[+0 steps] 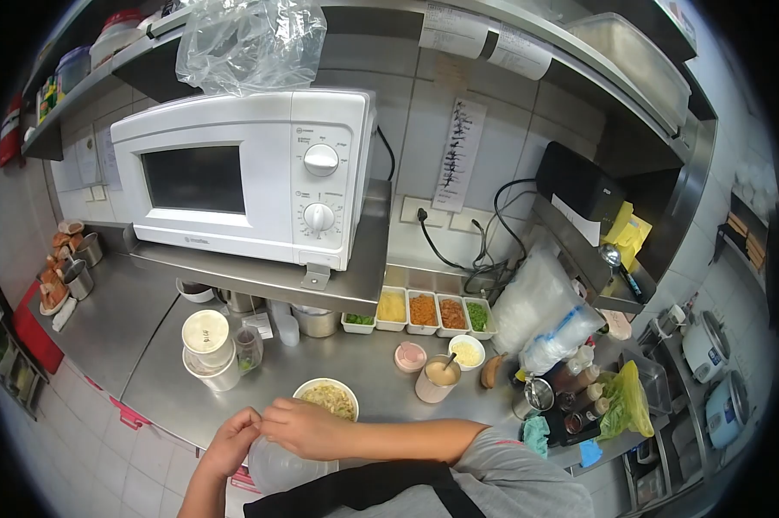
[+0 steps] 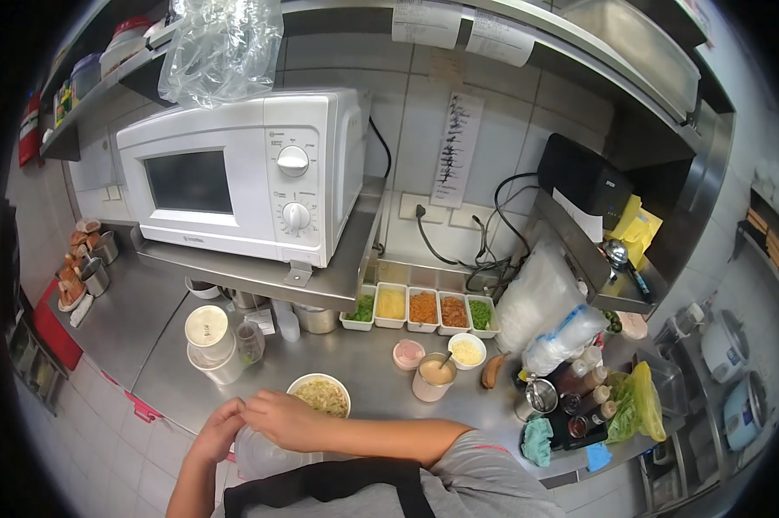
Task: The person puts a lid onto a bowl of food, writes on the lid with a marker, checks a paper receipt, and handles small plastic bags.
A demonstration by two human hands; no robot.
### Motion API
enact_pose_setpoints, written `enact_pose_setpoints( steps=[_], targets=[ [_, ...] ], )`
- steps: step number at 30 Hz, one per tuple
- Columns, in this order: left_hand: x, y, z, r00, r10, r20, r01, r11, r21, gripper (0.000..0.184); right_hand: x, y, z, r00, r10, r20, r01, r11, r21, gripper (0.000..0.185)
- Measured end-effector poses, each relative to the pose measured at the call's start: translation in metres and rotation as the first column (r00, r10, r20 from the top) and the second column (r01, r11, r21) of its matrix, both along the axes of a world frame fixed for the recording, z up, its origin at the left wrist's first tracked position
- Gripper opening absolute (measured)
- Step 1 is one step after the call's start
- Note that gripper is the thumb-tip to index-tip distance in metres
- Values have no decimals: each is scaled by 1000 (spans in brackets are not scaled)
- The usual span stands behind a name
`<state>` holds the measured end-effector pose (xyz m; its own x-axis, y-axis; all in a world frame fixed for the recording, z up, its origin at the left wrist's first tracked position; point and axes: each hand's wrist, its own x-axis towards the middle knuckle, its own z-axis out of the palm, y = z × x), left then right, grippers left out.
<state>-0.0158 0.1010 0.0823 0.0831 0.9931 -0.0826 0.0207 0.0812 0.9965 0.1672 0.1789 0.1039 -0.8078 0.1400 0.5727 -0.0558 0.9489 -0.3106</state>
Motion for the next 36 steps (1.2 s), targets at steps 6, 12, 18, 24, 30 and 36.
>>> enact_pose_setpoints(
  steps=[6,12,18,24,30,36],
  targets=[
    [-1,4,-11,988,50,-149,-35,994,103,10,7,-6,19,995,96,9,-96,994,44,11],
    [-9,-6,-80,967,254,-23,-253,967,27,12,41,-15,28,995,93,46,-73,940,-332,16],
    [-9,-34,-91,880,461,-113,-464,886,-3,55,82,-18,8,978,-202,57,185,700,-690,32],
    [-90,-39,-173,499,851,-161,-864,503,-17,45,152,-2,-32,795,-601,-86,484,713,-507,12],
    [-58,49,-179,527,656,-540,-769,639,26,52,196,-21,-55,599,-799,44,710,505,-490,12],
    [-15,148,-184,577,696,-426,-722,679,133,63,199,-38,-55,704,-704,98,676,621,-397,23]
  ],
)
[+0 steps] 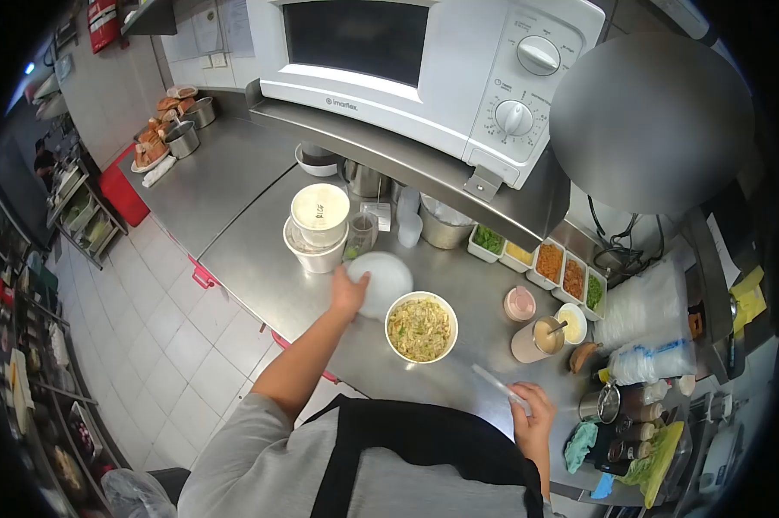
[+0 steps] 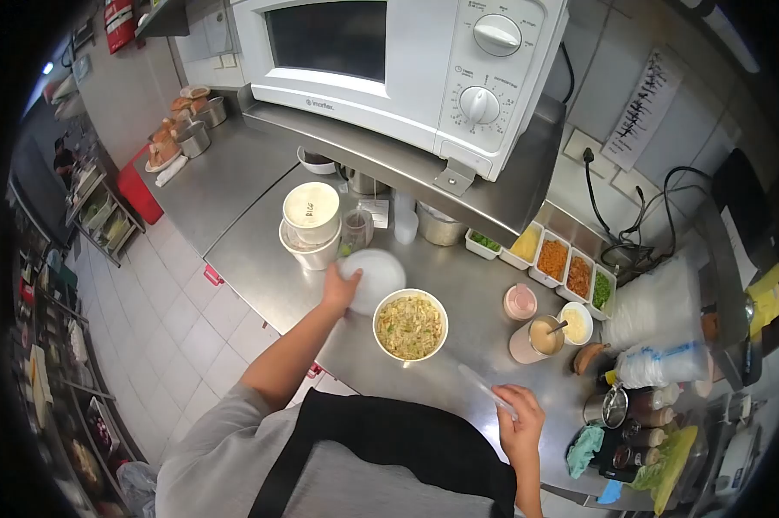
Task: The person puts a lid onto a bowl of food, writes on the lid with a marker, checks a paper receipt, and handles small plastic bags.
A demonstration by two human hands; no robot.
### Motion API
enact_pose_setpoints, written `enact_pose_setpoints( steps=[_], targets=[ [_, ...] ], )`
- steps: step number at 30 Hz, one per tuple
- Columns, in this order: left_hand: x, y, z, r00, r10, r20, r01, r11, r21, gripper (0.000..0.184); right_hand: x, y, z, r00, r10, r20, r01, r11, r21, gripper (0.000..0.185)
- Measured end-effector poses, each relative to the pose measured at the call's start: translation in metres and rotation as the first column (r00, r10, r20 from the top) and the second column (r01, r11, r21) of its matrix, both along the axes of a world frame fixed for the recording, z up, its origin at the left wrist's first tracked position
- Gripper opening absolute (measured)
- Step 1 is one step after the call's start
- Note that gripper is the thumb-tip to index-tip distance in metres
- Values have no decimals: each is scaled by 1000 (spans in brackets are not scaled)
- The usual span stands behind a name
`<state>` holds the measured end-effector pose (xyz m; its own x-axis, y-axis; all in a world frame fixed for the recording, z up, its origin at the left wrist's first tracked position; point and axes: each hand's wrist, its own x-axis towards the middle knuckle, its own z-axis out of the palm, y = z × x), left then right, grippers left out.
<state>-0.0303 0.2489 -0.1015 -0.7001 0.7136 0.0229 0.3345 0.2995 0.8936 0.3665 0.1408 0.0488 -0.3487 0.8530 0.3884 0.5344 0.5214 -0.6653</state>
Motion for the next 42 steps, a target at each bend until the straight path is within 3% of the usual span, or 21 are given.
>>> enact_pose_setpoints(
  steps=[3,6,7,9,13,15,18,21,23,24,26,27,28,30,32,38,41,42],
  targets=[
    [17,33,-1,972,-91,215,73,993,90,74,-2,6,-16,999,-39,-12,39,998,-43,25],
    [20,28,6,988,-124,92,117,991,71,77,-21,25,-37,989,-145,-29,146,989,27,29],
    [17,21,4,985,-126,121,114,988,107,76,-33,38,-42,991,-130,-26,131,989,64,31],
    [4,-4,-3,975,-126,183,95,981,168,76,-63,64,-47,996,-66,-55,70,995,75,35],
    [1,-81,18,911,-113,396,74,991,113,68,-113,90,-61,991,131,-12,-129,987,101,43],
    [3,-107,21,848,-92,522,10,987,158,65,-131,78,-57,959,205,193,-240,954,181,49],
    [11,-134,49,892,-115,437,16,975,223,59,-146,49,-58,856,217,469,-363,898,249,53],
    [13,-148,64,951,-154,268,82,961,264,61,-144,27,-44,826,260,500,-376,915,145,61],
    [19,-150,73,975,-193,105,152,939,310,68,-138,25,-32,862,212,461,-324,929,179,66],
    [26,-149,84,955,-289,-65,296,919,259,72,-136,29,-28,878,198,436,-311,928,204,70],
    [52,-137,102,809,-428,-404,529,830,178,80,-125,52,-40,953,219,212,-270,930,251,68],
    [61,-122,96,689,-434,-580,616,773,153,86,-121,67,-50,974,201,108,-216,964,155,65],
    [74,-109,83,679,-448,-582,632,759,154,91,-119,83,-64,984,180,16,-181,983,43,61],
    [102,-107,96,580,-469,-666,568,819,-83,93,-116,119,-97,953,216,-210,-263,937,-229,51],
    [115,-102,95,518,-523,-677,570,801,-183,93,-123,128,-102,807,55,-588,-448,705,-549,47],
    [126,-83,73,467,-514,-720,504,823,-261,98,-134,141,-99,855,125,-504,-412,753,-514,36],
    [128,-82,77,471,-546,-693,475,819,-323,99,-134,172,-131,876,242,-417,-429,785,-447,34],
    [127,-84,80,481,-570,-667,475,808,-348,99,-136,172,-129,907,252,-338,-375,848,-375,31]
  ],
)
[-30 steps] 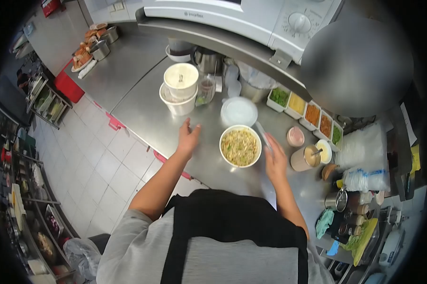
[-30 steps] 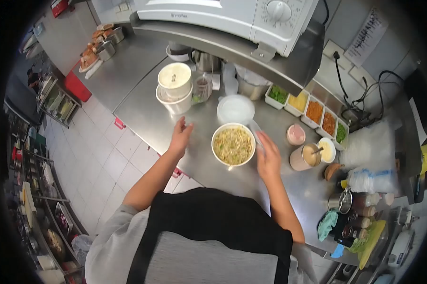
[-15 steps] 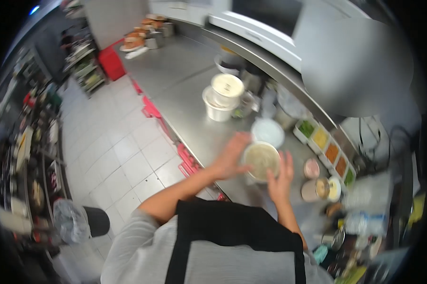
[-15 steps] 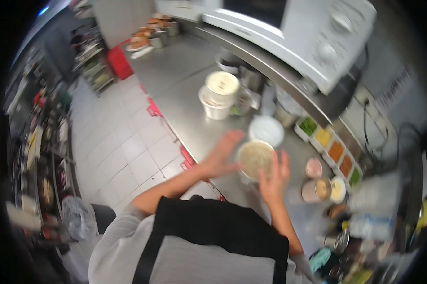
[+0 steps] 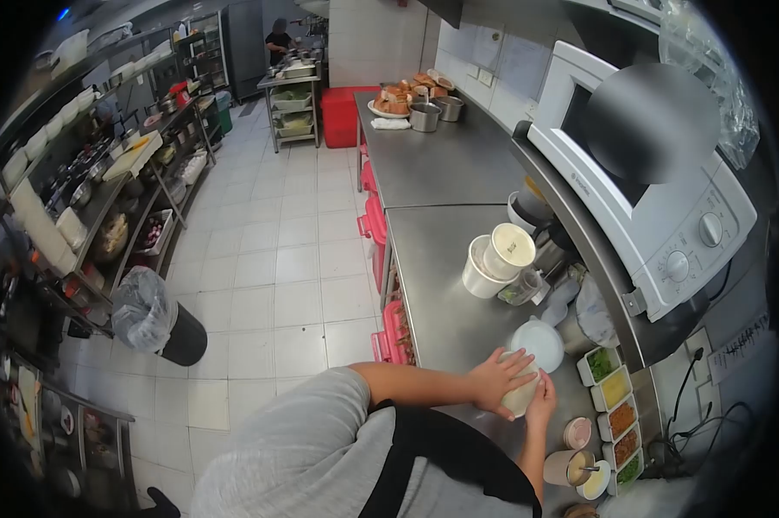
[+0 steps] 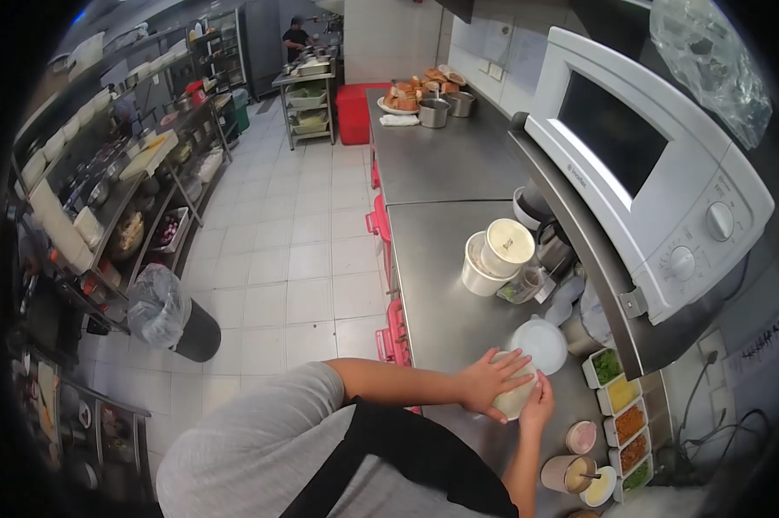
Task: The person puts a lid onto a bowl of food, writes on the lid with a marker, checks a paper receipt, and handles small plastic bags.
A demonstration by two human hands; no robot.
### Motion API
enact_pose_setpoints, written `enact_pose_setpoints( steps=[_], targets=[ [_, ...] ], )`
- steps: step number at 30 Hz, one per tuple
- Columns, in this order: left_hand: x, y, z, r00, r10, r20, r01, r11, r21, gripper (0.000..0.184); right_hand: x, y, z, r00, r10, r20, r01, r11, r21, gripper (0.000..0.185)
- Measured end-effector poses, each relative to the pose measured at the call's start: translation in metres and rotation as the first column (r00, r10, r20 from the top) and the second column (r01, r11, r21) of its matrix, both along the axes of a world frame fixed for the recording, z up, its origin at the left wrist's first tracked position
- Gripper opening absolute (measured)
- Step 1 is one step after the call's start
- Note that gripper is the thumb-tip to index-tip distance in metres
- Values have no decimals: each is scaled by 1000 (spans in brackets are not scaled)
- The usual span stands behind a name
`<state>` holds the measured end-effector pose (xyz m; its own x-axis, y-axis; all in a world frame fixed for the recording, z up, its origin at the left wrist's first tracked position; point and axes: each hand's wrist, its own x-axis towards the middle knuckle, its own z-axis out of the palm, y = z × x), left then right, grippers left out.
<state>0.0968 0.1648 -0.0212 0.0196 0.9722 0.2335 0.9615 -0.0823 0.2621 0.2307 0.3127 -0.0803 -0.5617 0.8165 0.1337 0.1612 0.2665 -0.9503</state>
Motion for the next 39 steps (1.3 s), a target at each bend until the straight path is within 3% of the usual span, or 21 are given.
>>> enact_pose_setpoints(
  steps=[5,12,18,26,29,33,36,38,39],
  targets=[
    [-6,6,18,1000,4,9,-2,994,-107,102,-2,4,0,986,-52,157,11,967,256,29],
    [-33,45,-12,984,-118,137,108,991,81,63,-7,-16,26,962,-154,225,35,889,457,29],
    [-38,66,-22,979,-119,163,99,987,129,39,-7,-9,23,965,-115,236,-17,870,493,28],
    [-41,68,-19,976,-49,211,34,997,75,14,-13,-8,36,945,20,327,-154,907,391,26],
    [-44,75,-35,968,-69,242,53,996,70,15,-13,-8,39,942,37,334,-169,912,374,25],
    [-43,71,-43,844,-100,527,8,985,174,18,-12,-14,30,988,-2,152,-68,888,455,21],
    [-40,58,-38,741,-118,661,-32,977,210,22,-14,-21,34,996,-62,69,34,937,347,18],
    [-39,47,-40,685,-100,722,-30,986,165,28,-15,-8,24,996,63,68,-81,950,303,15],
    [-35,39,-44,648,-31,761,-139,978,158,29,-15,-4,22,990,123,64,-136,950,279,15]
  ],
)
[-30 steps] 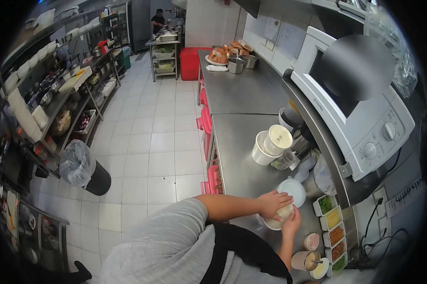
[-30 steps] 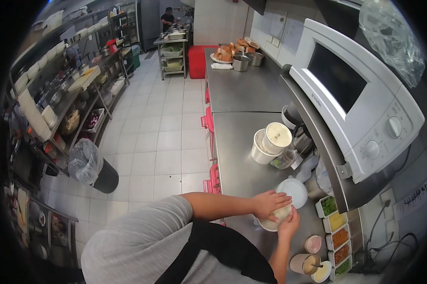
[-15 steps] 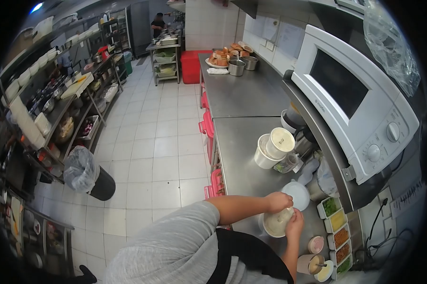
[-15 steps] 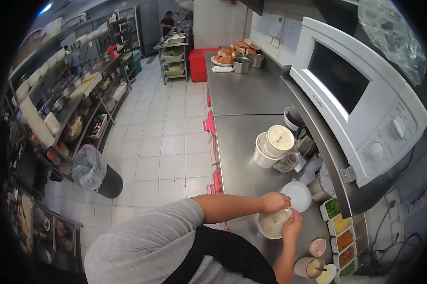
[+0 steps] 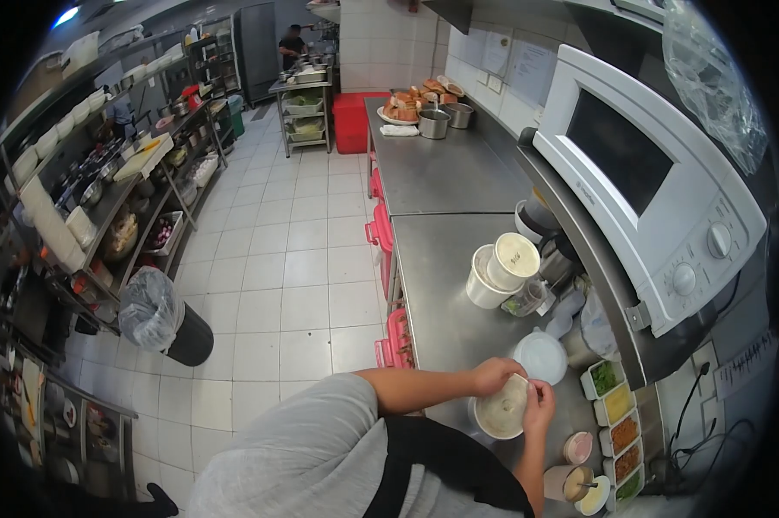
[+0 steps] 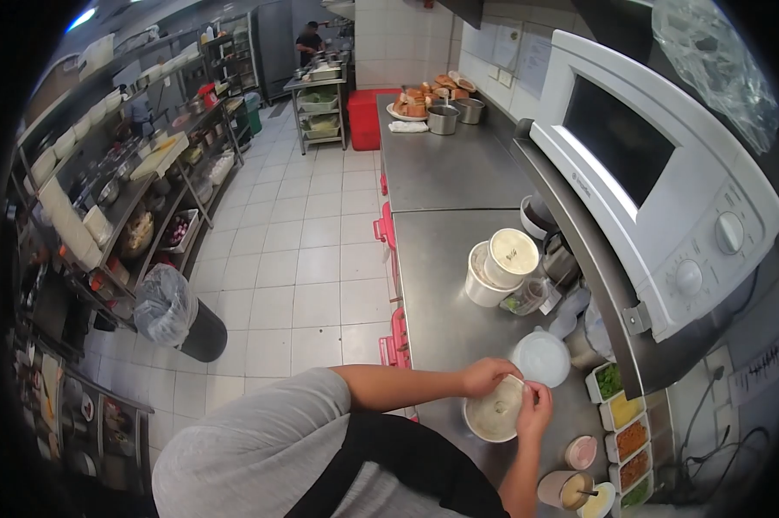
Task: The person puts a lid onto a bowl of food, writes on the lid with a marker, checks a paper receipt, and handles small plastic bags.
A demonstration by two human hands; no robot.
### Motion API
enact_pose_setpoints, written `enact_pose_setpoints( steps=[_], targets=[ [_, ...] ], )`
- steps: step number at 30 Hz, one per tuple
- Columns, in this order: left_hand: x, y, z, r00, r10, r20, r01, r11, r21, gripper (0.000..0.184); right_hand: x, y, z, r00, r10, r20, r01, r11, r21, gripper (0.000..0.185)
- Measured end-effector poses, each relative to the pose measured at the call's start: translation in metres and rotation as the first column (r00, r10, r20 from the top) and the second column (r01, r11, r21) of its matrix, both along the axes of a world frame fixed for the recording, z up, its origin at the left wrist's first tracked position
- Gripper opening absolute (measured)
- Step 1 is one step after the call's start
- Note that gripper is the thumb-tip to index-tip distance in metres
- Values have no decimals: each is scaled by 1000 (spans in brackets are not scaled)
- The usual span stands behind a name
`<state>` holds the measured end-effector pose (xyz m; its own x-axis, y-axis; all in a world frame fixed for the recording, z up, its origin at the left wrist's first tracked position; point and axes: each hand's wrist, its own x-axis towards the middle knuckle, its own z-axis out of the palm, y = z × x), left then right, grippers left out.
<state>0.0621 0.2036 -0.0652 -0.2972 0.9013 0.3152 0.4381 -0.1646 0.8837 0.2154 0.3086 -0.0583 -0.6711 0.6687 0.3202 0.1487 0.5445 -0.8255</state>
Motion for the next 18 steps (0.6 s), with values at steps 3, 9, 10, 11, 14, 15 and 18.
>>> enact_pose_setpoints(
  steps=[3,9,10,11,14,15,18],
  targets=[
    [31,-30,-19,941,287,178,-278,958,-76,36,-10,10,2,993,99,62,-113,951,287,16],
    [20,-56,-7,948,265,-174,-274,961,-27,46,11,-29,31,961,-228,-156,261,933,246,16],
    [8,-46,2,912,181,-369,-182,983,32,44,18,-34,23,951,-289,-110,309,911,274,17],
    [3,-35,15,883,119,-454,-86,992,92,39,22,-44,23,959,-281,-16,272,911,310,19],
    [-2,-1,22,798,-140,-587,166,986,-9,27,17,-66,10,908,-387,158,300,867,397,21],
    [-3,6,20,752,-242,-613,242,967,-86,23,16,-67,9,888,-423,181,329,858,393,21],
    [-5,11,11,844,-266,-465,300,954,-1,15,15,-70,4,849,-453,271,337,860,382,20]
  ],
)
